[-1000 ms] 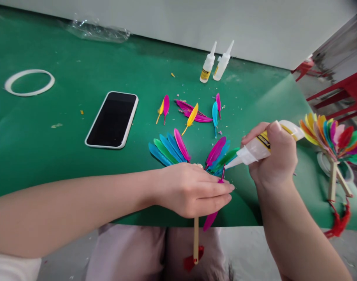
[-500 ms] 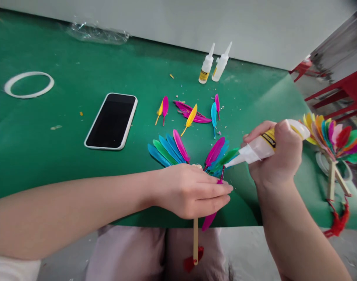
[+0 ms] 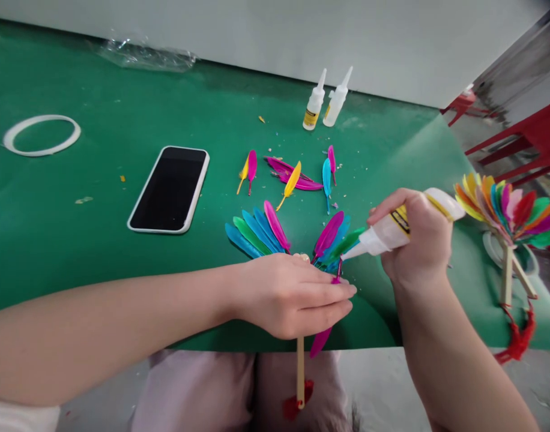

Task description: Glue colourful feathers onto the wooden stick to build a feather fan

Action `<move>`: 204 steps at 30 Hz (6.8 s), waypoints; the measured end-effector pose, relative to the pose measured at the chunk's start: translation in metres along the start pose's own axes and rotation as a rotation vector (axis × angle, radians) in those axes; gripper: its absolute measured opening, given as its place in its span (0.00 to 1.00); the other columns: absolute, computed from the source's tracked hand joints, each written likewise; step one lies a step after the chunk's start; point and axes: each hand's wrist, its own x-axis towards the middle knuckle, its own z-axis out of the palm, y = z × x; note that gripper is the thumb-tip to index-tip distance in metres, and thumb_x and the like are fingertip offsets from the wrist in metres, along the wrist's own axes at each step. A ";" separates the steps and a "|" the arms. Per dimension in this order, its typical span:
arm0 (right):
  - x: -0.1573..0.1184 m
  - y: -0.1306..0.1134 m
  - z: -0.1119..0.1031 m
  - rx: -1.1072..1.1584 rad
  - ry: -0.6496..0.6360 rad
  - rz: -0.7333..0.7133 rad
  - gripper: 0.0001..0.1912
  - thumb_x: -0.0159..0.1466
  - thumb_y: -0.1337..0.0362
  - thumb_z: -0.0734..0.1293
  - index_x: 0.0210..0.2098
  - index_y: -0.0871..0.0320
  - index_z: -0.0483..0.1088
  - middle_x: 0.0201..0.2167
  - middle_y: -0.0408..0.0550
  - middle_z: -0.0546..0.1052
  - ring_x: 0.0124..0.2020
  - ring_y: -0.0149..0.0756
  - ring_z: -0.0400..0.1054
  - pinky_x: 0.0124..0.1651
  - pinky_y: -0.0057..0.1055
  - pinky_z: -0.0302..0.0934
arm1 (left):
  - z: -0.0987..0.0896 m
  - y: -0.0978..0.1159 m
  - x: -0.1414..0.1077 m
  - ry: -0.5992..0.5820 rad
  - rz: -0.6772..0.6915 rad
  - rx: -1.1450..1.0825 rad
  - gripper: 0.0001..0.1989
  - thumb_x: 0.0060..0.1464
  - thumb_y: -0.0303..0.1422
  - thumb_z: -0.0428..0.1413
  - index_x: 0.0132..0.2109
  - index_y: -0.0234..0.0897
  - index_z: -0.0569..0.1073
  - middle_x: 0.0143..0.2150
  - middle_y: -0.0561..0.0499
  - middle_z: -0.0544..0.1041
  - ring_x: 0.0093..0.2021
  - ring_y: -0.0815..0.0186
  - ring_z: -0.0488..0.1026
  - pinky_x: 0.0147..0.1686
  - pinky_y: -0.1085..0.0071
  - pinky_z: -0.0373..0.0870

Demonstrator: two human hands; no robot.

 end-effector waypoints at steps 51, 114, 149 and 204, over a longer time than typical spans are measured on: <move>0.021 0.001 -0.021 0.106 -0.047 0.182 0.11 0.50 0.55 0.66 0.21 0.56 0.65 0.13 0.37 0.59 0.12 0.21 0.48 0.13 0.23 0.39 | -0.006 -0.005 -0.003 0.017 0.207 0.096 0.13 0.57 0.24 0.46 0.43 0.25 0.73 0.44 0.39 0.76 0.45 0.60 0.74 0.44 0.68 0.74; 0.041 0.050 -0.045 -0.760 -0.125 0.137 0.34 0.42 0.53 0.73 0.46 0.58 0.65 0.35 0.48 0.74 0.30 0.35 0.64 0.35 0.37 0.59 | -0.013 -0.054 0.027 -0.096 -1.043 -0.337 0.28 0.45 0.37 0.60 0.55 0.42 0.66 0.24 0.56 0.76 0.27 0.67 0.71 0.33 0.68 0.66; -0.123 0.011 0.028 -0.928 -0.198 -0.150 0.18 0.59 0.60 0.64 0.49 0.52 0.66 0.31 0.40 0.74 0.27 0.24 0.67 0.29 0.23 0.57 | 0.000 -0.054 0.027 -0.170 -1.043 -0.354 0.27 0.46 0.35 0.59 0.55 0.44 0.65 0.25 0.56 0.76 0.27 0.69 0.70 0.31 0.72 0.62; -0.119 0.002 0.027 -0.954 -0.341 -0.261 0.08 0.58 0.60 0.63 0.36 0.56 0.65 0.52 0.43 0.70 0.60 0.46 0.51 0.60 0.50 0.44 | 0.004 -0.056 0.023 -0.138 -1.053 -0.383 0.27 0.47 0.32 0.58 0.56 0.43 0.64 0.25 0.56 0.76 0.25 0.70 0.69 0.31 0.72 0.64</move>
